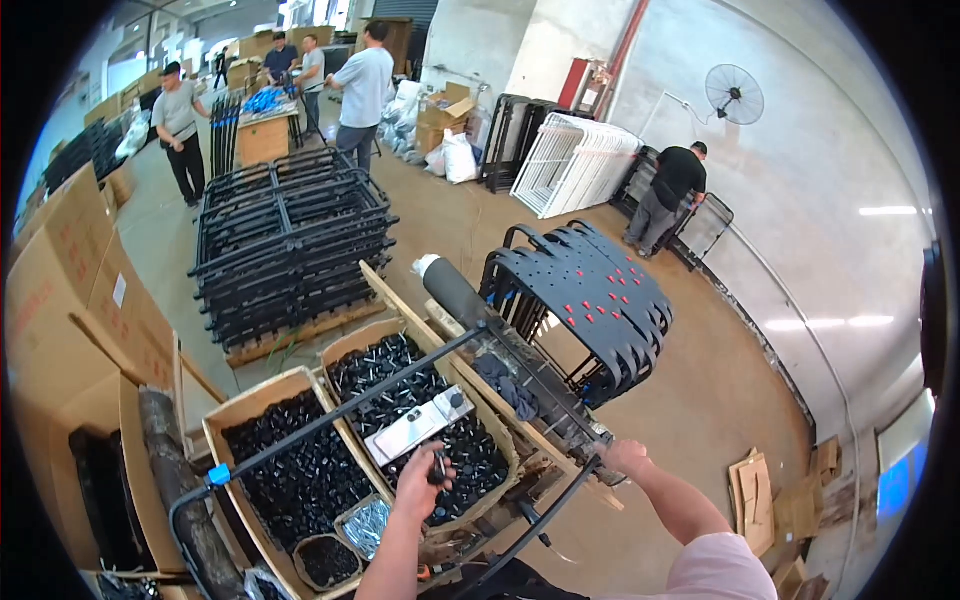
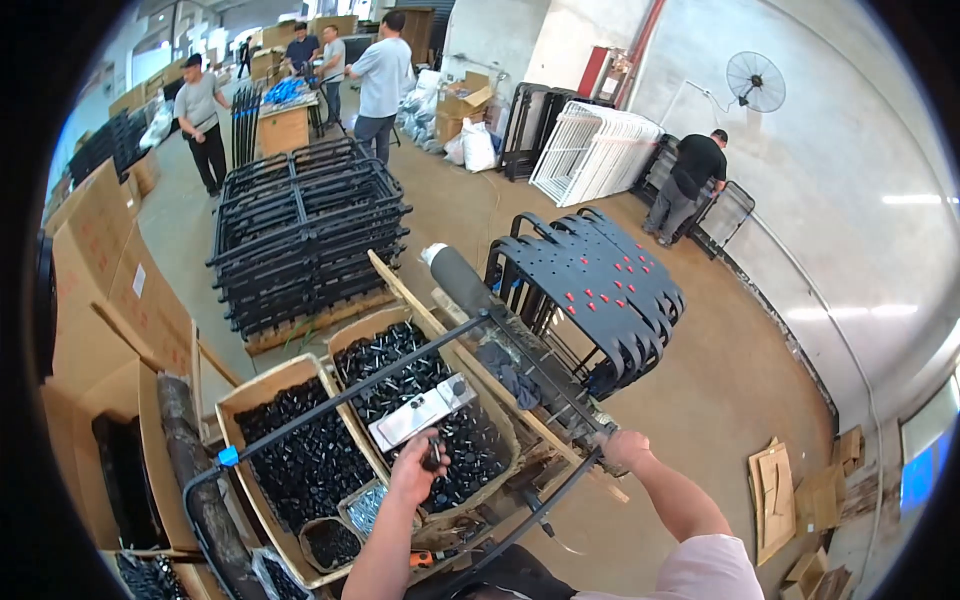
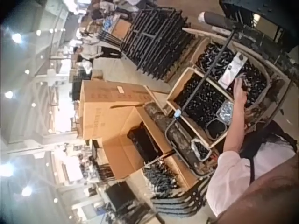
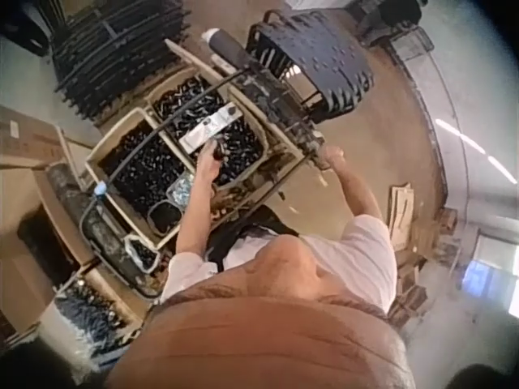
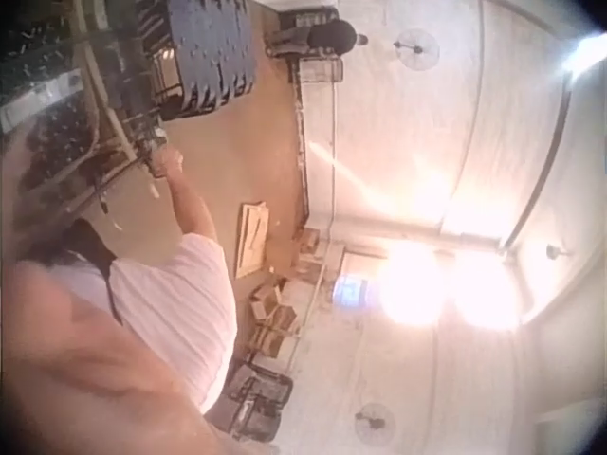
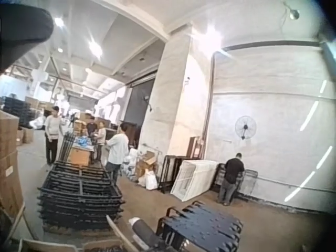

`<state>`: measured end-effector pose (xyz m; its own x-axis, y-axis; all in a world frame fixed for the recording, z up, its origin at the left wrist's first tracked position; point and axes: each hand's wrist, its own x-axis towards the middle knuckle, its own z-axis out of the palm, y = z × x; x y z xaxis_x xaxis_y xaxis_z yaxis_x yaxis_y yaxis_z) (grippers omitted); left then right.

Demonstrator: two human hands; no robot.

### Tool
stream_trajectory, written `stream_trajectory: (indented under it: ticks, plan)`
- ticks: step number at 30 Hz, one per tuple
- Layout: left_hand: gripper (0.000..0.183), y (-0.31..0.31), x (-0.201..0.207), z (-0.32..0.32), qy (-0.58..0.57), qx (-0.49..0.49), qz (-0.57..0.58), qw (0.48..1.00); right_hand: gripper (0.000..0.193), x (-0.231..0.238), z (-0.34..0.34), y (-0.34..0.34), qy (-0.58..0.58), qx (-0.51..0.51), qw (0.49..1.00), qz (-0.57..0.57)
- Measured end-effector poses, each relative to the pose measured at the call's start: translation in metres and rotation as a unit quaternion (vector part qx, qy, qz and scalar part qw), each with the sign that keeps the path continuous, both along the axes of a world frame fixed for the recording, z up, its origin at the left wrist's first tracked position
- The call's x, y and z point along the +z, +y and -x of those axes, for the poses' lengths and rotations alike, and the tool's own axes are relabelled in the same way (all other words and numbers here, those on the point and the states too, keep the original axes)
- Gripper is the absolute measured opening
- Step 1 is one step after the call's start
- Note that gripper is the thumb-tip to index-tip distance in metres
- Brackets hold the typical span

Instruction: Assembling the housing, metal frame, and wiring harness of a lawnmower using an electric screwdriver and pliers.

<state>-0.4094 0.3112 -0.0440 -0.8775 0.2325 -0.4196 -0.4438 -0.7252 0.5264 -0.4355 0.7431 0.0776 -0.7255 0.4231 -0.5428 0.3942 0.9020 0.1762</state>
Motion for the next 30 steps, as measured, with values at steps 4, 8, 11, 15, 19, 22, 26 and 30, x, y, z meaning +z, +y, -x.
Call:
stream_trajectory:
  ticks: [4,8,11,15,19,22,26,30]
  plan:
    - [0.028,-0.003,0.013,-0.042,0.003,-0.035,0.037,0.999,0.066,-0.002,-0.005,0.003,-0.004,0.079,0.997,-0.023]
    - [0.026,-0.005,0.028,-0.080,-0.007,-0.055,0.093,0.994,0.060,0.002,-0.009,-0.008,0.004,0.052,0.998,-0.027]
    - [0.025,-0.002,0.031,-0.102,-0.008,-0.064,0.113,0.991,0.061,-0.029,-0.010,0.020,0.093,0.117,0.985,-0.081]
    - [0.024,-0.014,0.023,-0.135,-0.008,-0.052,0.128,0.990,0.061,0.010,0.005,-0.020,-0.024,-0.150,0.983,0.100]
    - [0.026,-0.018,0.032,-0.154,-0.007,-0.052,0.132,0.990,0.062,-0.020,-0.015,0.011,0.100,0.120,0.986,-0.053]
    - [0.025,-0.020,0.021,-0.165,0.003,-0.057,0.152,0.987,0.065,-0.026,-0.005,0.021,0.041,-0.027,0.998,0.030]
    - [0.025,-0.025,0.020,-0.181,0.011,-0.056,0.157,0.986,0.064,-0.016,-0.017,0.001,0.080,0.089,0.992,-0.048]
    - [0.024,-0.020,0.019,-0.194,-0.012,-0.054,0.186,0.981,0.061,0.009,-0.010,-0.014,-0.007,-0.103,0.989,0.110]
